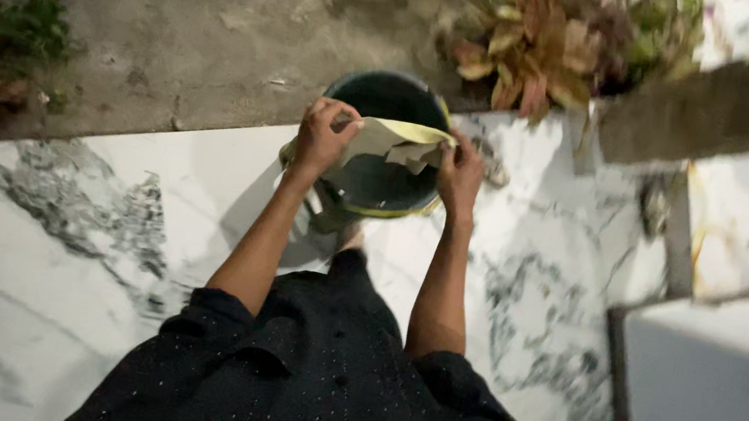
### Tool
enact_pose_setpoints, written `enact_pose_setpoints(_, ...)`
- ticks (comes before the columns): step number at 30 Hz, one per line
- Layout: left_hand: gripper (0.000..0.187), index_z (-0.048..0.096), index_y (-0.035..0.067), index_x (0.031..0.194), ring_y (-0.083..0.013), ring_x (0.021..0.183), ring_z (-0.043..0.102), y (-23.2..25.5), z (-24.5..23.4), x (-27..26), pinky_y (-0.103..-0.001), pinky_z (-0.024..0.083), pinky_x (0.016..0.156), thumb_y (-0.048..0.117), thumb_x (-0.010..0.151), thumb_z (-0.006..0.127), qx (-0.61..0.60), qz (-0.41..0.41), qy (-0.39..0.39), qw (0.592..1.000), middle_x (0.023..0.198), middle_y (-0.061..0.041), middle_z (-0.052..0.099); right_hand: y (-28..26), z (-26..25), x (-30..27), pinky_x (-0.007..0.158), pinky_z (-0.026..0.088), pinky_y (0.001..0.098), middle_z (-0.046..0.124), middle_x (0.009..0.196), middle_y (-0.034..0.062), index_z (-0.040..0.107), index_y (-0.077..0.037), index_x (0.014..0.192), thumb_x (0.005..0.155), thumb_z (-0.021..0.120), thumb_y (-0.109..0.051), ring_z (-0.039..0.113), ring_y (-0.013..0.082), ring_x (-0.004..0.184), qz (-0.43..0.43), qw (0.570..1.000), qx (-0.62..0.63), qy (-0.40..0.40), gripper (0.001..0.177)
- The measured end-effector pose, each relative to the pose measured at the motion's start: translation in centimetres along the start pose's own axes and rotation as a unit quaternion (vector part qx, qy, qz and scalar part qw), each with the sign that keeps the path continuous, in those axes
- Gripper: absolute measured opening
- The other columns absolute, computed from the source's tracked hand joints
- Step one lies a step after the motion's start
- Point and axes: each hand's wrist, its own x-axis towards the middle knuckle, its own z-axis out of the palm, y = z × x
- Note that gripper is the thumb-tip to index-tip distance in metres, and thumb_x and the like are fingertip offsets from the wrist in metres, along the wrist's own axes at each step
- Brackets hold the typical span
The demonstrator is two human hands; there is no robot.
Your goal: The person wipes a wooden door frame with a yellow cloth, then walks to a bucket to wet and wring the cloth. They return to wipe the door frame and a nearby glass panel with the damp cloth.
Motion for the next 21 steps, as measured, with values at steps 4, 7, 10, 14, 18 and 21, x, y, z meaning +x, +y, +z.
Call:
enact_pose_setpoints(4,0.012,0.065,0.014,0.069,-0.0306,0.074,0.057,-1.9,3.2,2.1,-0.041,0.044,0.067,0.022,0.066,0.073,0.179,0.086,0.08,0.977,0.079,-0.008,0.061,4.0,1.9,5.0,0.062,0.046,0.0305,0.064,0.077,0.0157,0.062,-0.004,0.103,0.084,0.056,-0.012,0.058,0.0136,0.067,-0.078,0.992,0.014,-0.098,0.022)
enact_pose_setpoints(7,0.012,0.062,0.011,0.074,-0.0296,0.075,0.058,-4.6,6.5,2.1,-0.038,0.046,0.067,0.021,0.072,0.068,0.139,-0.011,0.058,0.989,0.078,-0.01,0.061,6.3,4.4,6.9,0.06,0.045,0.0313,0.063,0.071,0.0169,0.064,-0.004,0.103,0.085,0.057,-0.018,0.056,0.0163,0.062,0.011,0.98,-0.022,-0.199,0.024)
enact_pose_setpoints(10,0.017,0.058,0.008,0.08,-0.0274,0.075,0.063,-6.5,8.8,1.7,-0.036,0.049,0.063,0.024,0.08,0.063,0.05,-0.117,0.077,0.989,0.078,-0.011,0.063,8.3,7.1,7.3,0.069,0.048,0.026,0.068,0.085,0.0074,0.063,-0.002,0.101,0.084,0.057,-0.019,0.061,0.0096,0.078,0.05,0.958,0.141,-0.246,0.025)
enact_pose_setpoints(14,0.019,0.057,0.005,0.085,-0.0298,0.069,0.064,-8.2,9.5,1.5,-0.039,0.047,0.059,0.024,0.084,0.06,0.09,-0.151,0.073,0.982,0.074,-0.012,0.065,10.5,9.8,7.8,0.073,0.047,0.0251,0.068,0.089,0.0058,0.065,-0.001,0.101,0.088,0.056,-0.02,0.059,0.0099,0.082,0.053,0.937,0.215,-0.27,0.025)
enact_pose_setpoints(18,0.021,0.058,0.006,0.087,-0.0283,0.072,0.065,-9.7,10.2,1.5,-0.036,0.049,0.061,0.026,0.083,0.06,0.062,-0.187,0.056,0.979,0.077,-0.011,0.066,12.0,11.8,7.7,0.073,0.048,0.0264,0.068,0.089,0.0075,0.064,-0.001,0.102,0.086,0.055,-0.019,0.061,0.0116,0.082,0.039,0.943,0.166,-0.287,0.026)
enact_pose_setpoints(21,0.019,0.059,0.006,0.089,-0.0259,0.075,0.065,-11.3,11.5,1.1,-0.034,0.049,0.062,0.024,0.081,0.062,0.026,-0.194,0.038,0.98,0.08,-0.011,0.066,13.9,14.2,7.1,0.073,0.049,0.0282,0.068,0.089,0.0101,0.062,-0.001,0.103,0.084,0.057,-0.019,0.062,0.015,0.082,0.048,0.938,0.164,-0.303,0.026)
